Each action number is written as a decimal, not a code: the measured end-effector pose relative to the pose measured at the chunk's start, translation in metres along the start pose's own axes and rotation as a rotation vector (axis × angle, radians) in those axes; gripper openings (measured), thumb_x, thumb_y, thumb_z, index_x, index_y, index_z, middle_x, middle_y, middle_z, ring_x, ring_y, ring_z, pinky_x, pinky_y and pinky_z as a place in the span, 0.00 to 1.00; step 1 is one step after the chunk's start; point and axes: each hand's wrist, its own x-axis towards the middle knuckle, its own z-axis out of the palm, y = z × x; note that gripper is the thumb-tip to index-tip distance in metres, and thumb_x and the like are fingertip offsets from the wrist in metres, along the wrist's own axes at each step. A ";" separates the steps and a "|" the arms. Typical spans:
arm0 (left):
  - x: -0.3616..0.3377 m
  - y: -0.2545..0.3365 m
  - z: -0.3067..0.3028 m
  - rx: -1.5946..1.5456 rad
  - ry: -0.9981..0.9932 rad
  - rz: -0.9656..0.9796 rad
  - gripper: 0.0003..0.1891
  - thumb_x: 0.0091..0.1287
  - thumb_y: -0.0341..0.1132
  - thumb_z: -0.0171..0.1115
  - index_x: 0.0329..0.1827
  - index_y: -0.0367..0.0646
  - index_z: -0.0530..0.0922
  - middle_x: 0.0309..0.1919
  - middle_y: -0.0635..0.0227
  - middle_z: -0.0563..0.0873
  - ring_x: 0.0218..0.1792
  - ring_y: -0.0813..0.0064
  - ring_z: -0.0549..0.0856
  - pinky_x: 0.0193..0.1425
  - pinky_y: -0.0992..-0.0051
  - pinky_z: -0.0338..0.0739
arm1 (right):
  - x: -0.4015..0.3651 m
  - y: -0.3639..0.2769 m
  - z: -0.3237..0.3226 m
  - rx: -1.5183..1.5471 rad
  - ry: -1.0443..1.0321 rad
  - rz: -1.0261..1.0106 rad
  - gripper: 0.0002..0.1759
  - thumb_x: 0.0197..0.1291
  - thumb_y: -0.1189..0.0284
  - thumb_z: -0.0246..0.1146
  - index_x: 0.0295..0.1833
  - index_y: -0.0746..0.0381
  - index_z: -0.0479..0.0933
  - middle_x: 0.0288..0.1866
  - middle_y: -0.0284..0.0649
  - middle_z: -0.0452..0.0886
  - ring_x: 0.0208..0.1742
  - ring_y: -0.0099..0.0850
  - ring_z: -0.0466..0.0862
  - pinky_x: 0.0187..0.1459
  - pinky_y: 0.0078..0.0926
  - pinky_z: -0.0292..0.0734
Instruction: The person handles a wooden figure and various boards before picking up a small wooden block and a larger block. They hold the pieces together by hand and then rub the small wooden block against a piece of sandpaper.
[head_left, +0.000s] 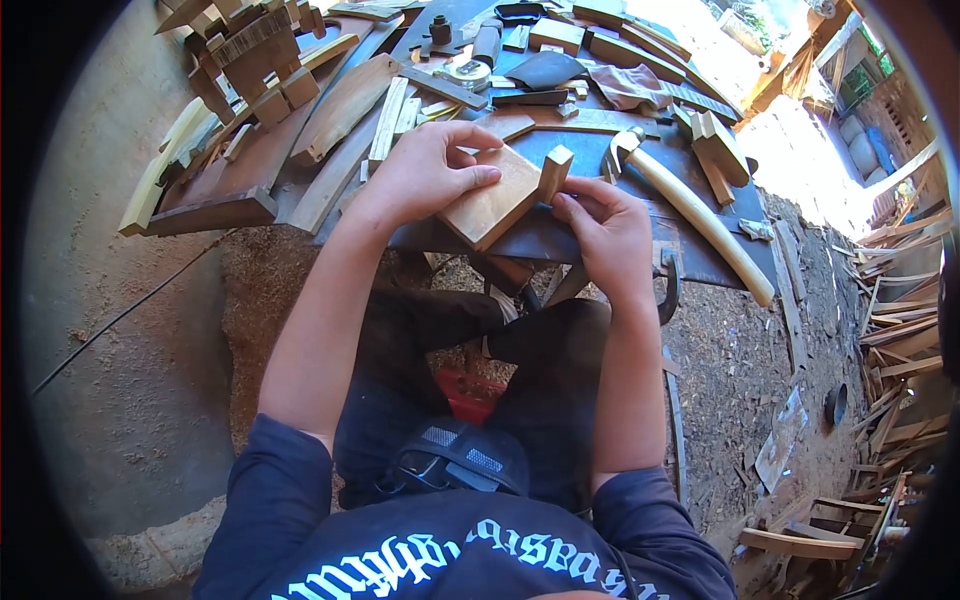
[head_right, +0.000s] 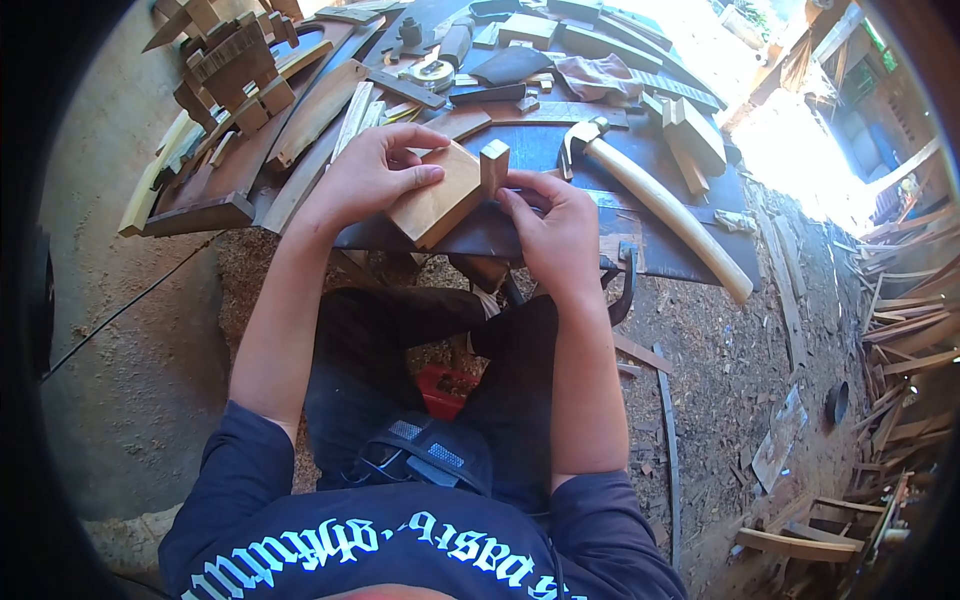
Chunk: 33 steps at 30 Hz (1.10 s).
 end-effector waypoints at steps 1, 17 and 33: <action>0.001 -0.002 0.000 -0.002 0.003 0.012 0.20 0.68 0.35 0.76 0.62 0.42 0.87 0.40 0.68 0.90 0.40 0.82 0.85 0.48 0.76 0.81 | 0.000 0.002 0.000 0.004 0.004 -0.018 0.12 0.68 0.79 0.68 0.55 0.70 0.87 0.44 0.44 0.93 0.45 0.27 0.93 0.50 0.25 0.85; -0.004 0.004 -0.001 0.027 0.005 -0.027 0.19 0.68 0.36 0.76 0.62 0.45 0.88 0.38 0.70 0.89 0.40 0.82 0.85 0.48 0.76 0.81 | 0.000 0.004 0.001 -0.012 0.018 -0.036 0.12 0.67 0.79 0.70 0.55 0.69 0.88 0.43 0.44 0.93 0.44 0.27 0.93 0.48 0.25 0.85; -0.007 -0.002 0.002 0.047 0.021 -0.009 0.18 0.69 0.37 0.75 0.61 0.46 0.88 0.40 0.69 0.90 0.41 0.80 0.85 0.49 0.74 0.81 | 0.001 0.010 0.001 -0.015 0.026 -0.096 0.12 0.67 0.78 0.70 0.54 0.68 0.88 0.42 0.44 0.93 0.42 0.27 0.92 0.46 0.26 0.84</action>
